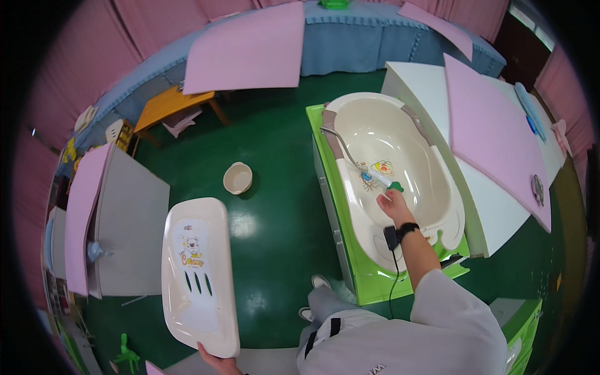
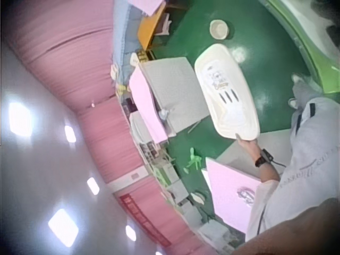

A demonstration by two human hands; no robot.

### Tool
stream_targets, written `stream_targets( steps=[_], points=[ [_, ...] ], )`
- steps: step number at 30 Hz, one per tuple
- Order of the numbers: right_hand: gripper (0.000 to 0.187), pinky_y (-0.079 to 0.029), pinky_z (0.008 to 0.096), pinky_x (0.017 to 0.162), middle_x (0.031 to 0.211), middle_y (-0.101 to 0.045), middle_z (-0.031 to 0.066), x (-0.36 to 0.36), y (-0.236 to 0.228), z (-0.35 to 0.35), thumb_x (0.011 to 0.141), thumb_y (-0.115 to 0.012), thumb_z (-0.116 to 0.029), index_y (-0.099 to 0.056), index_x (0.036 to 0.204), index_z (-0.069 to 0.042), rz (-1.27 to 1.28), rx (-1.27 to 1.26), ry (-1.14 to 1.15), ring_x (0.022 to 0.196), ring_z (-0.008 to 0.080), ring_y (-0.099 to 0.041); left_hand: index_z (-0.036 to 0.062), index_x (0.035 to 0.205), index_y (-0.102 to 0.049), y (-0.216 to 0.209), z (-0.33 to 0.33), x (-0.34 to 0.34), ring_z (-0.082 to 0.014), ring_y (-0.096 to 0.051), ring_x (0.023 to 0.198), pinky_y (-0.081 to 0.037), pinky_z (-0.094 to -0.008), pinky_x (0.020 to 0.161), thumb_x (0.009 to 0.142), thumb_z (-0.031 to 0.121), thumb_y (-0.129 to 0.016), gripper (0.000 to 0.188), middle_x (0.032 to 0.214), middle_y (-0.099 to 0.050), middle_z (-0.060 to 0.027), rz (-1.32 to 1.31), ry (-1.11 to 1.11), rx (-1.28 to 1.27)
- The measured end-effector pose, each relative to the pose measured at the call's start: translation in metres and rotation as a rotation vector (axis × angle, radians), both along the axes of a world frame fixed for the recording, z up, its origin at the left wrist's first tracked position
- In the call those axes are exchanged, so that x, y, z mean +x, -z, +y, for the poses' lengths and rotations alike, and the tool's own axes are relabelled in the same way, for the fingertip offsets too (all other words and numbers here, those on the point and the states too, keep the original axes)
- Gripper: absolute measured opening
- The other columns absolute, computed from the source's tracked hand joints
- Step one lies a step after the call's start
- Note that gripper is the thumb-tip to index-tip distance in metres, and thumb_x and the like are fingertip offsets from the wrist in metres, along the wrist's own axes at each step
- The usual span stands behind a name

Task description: The person moves a wooden table, carries a baby bathtub and places a plastic liner inside it, then picks up a tripod and several plastic poles from the floor.

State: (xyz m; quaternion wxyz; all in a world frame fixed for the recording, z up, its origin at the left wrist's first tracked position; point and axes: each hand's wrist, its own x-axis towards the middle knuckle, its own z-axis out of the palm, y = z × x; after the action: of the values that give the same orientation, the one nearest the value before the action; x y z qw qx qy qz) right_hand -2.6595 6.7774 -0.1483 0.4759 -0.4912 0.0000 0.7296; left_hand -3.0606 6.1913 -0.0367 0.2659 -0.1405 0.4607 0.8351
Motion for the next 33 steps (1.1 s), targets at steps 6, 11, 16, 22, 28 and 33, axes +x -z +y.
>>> stream_targets(
  steps=[6, 11, 16, 22, 28, 33],
  points=[
    [0.052, -0.050, 0.0447, 0.087, 0.105, -0.043, 0.0174, -0.035, 0.076, 0.073, 0.086, -0.059, -0.028, -0.037, 0.126, -0.003, -0.165, -0.110, 0.259, 0.096, 0.0298, -0.049, 0.0067, 0.140, -0.028, 0.046, 0.049, -0.120, -0.0305, -0.049, 0.117, -0.045, -0.0435, 0.097, 0.093, 0.038, -0.047, 0.059, 0.136, -0.042, -0.0143, 0.393, 0.132, -0.242],
    [0.050, -0.047, 0.0434, 0.088, 0.112, -0.047, 0.0147, -0.037, 0.150, 0.105, 0.088, -0.060, -0.037, -0.043, 0.121, -0.003, -0.103, -0.124, 0.349, 0.104, 0.0288, -0.048, 0.0043, 0.134, -0.044, 0.033, 0.145, -0.202, -0.0334, -0.046, 0.121, -0.038, -0.0497, 0.100, 0.086, 0.037, -0.058, 0.060, 0.132, -0.049, -0.0160, -0.083, 0.091, -0.228],
    [0.039, -0.045, 0.0425, 0.093, 0.106, -0.052, 0.0088, -0.033, 0.137, 0.117, 0.094, -0.054, -0.038, -0.050, 0.110, -0.003, 0.007, -0.003, 0.492, 0.102, 0.0240, -0.051, 0.0027, 0.131, -0.046, 0.032, 0.267, -0.230, -0.0351, -0.045, 0.120, -0.036, -0.0488, 0.101, 0.086, 0.036, -0.055, 0.057, 0.130, -0.049, -0.0170, -0.067, 0.240, -0.316],
    [0.040, -0.048, 0.0447, 0.091, 0.114, -0.058, 0.0105, -0.061, 0.011, 0.129, 0.098, -0.042, -0.040, -0.050, 0.116, -0.006, -0.002, 0.293, 0.397, 0.102, 0.0242, -0.056, 0.0067, 0.138, -0.034, -0.047, 0.431, -0.203, -0.0318, -0.046, 0.122, -0.043, -0.0484, 0.099, 0.093, 0.045, -0.042, 0.060, 0.137, -0.042, -0.0133, 0.094, 0.634, -0.143],
    [0.034, -0.056, 0.0417, 0.081, 0.114, -0.058, 0.0139, -0.147, -0.157, 0.171, 0.099, -0.043, -0.028, -0.046, 0.122, -0.004, -0.323, 0.512, 0.199, 0.104, 0.0255, -0.058, 0.0060, 0.137, -0.038, -0.035, 0.541, -0.265, -0.0323, -0.047, 0.122, -0.042, -0.0487, 0.100, 0.091, 0.046, -0.044, 0.061, 0.136, -0.045, -0.0135, -0.061, 0.683, -0.053],
    [0.029, -0.057, 0.0336, 0.074, 0.107, -0.060, 0.0120, -0.244, -0.150, 0.246, 0.095, -0.053, -0.017, -0.050, 0.118, 0.001, -0.538, 0.660, 0.091, 0.093, 0.0188, -0.062, 0.0041, 0.135, -0.041, -0.009, 0.633, -0.329, -0.0331, -0.049, 0.119, -0.043, -0.0479, 0.098, 0.089, 0.044, -0.047, 0.061, 0.132, -0.049, -0.0137, -0.121, 0.630, -0.097]
  ],
)
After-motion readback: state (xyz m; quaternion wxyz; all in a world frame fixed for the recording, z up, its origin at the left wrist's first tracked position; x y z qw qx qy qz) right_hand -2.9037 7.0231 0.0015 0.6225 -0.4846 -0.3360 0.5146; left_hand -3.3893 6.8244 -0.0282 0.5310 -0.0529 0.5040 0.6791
